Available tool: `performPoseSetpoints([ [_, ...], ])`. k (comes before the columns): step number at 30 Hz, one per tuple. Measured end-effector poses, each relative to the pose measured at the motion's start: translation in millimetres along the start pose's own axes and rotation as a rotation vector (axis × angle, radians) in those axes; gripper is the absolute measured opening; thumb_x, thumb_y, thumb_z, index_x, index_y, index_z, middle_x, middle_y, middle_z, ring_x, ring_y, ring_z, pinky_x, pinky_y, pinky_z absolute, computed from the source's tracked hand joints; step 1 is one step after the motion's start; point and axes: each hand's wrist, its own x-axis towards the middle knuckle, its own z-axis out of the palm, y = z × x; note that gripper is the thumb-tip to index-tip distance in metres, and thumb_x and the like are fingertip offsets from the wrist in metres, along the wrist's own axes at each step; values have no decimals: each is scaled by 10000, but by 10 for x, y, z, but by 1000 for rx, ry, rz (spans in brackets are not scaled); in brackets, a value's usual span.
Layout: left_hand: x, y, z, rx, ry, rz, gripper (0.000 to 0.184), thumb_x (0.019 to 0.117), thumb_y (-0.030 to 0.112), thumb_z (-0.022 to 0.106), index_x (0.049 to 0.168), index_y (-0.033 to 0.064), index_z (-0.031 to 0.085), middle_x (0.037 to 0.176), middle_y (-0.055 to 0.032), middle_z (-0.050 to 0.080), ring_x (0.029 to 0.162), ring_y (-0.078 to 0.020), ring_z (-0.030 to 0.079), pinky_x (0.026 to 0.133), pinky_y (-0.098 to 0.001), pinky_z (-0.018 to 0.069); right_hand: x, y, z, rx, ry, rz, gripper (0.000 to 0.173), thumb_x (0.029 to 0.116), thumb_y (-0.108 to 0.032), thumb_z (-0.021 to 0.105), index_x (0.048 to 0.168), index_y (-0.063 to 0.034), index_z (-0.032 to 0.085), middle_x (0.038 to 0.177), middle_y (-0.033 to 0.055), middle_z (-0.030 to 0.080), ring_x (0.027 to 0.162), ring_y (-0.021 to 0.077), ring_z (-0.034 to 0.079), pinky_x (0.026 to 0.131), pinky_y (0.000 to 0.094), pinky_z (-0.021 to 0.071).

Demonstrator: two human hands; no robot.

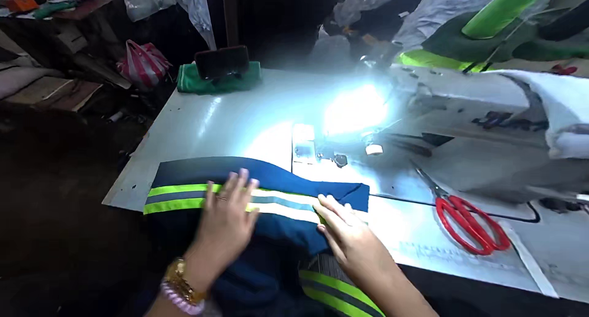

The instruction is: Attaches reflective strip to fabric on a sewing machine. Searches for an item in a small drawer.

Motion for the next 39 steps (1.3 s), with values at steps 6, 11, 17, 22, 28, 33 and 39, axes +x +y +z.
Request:
performPoseSetpoints([
  [6, -574, -1224, -89, -87, 188, 87, 465, 1084, 414, 413, 1370, 149, 666, 1528, -72, 533, 1374, -277, 545, 1114, -559, 442, -391, 284, -61, 57, 85, 7, 428, 1044, -431, 498, 1274, -154, 730, 1376, 96, 666, 1344, 317, 584, 1127, 572, 447],
  [11, -690, -1324, -26, -149, 284, 166, 355, 1058, 392, 524, 1225, 173, 747, 1365, -46, 665, 1366, -226, 558, 1174, -550, 391, -442, 243, -60, -86, 198, -68, 256, 1027, -253, 563, 1073, -153, 795, 1117, 68, 753, 1156, 302, 680, 1015, 537, 518],
  [17, -737, -1064, -343, -160, 339, 99, 260, 1053, 239, 531, 1048, 126, 765, 1120, -34, 728, 1196, -197, 656, 1135, -509, 442, -201, 160, -463, 109, 143, -8, 267, 1042, -185, 485, 1026, -34, 705, 910, 96, 707, 860, 206, 687, 806, 377, 578],
  [22, -1097, -1058, -1587, -518, 283, 26, 202, 1052, 370, 547, 1102, 265, 712, 995, 143, 670, 939, 17, 642, 848, -196, 551, 295, 41, -1467, 442, -466, -269, 259, 1017, -197, 617, 1040, 34, 732, 899, 170, 709, 832, 227, 667, 793, 396, 549],
  [28, -1785, -1364, -1924, -245, 178, -217, 189, 992, 243, 603, 930, 120, 733, 868, 53, 673, 822, -56, 657, 773, -266, 574, 1169, -695, -703, 308, -269, -415, 103, 898, -29, 707, 859, -113, 753, 814, 25, 700, 753, 201, 674, 651, 431, 554],
  [33, -2646, -1606, -1955, 342, 362, -478, 241, 1055, 106, 516, 1096, -44, 701, 1049, -233, 698, 1090, -423, 657, 1108, -596, 408, 1374, -1888, 337, 306, -126, -469, 110, 991, -62, 623, 978, -46, 732, 947, 142, 688, 794, 319, 696, 663, 521, 575],
  [39, -4163, -1285, -1340, 536, 337, -793, 300, 1030, 76, 467, 1059, -32, 746, 979, -260, 705, 1001, -466, 673, 1131, -690, 307, 885, -2667, 1207, 481, -507, -477, 118, 969, -59, 646, 1043, -45, 736, 1196, 159, 673, 1001, 305, 706, 853, 498, 602],
])
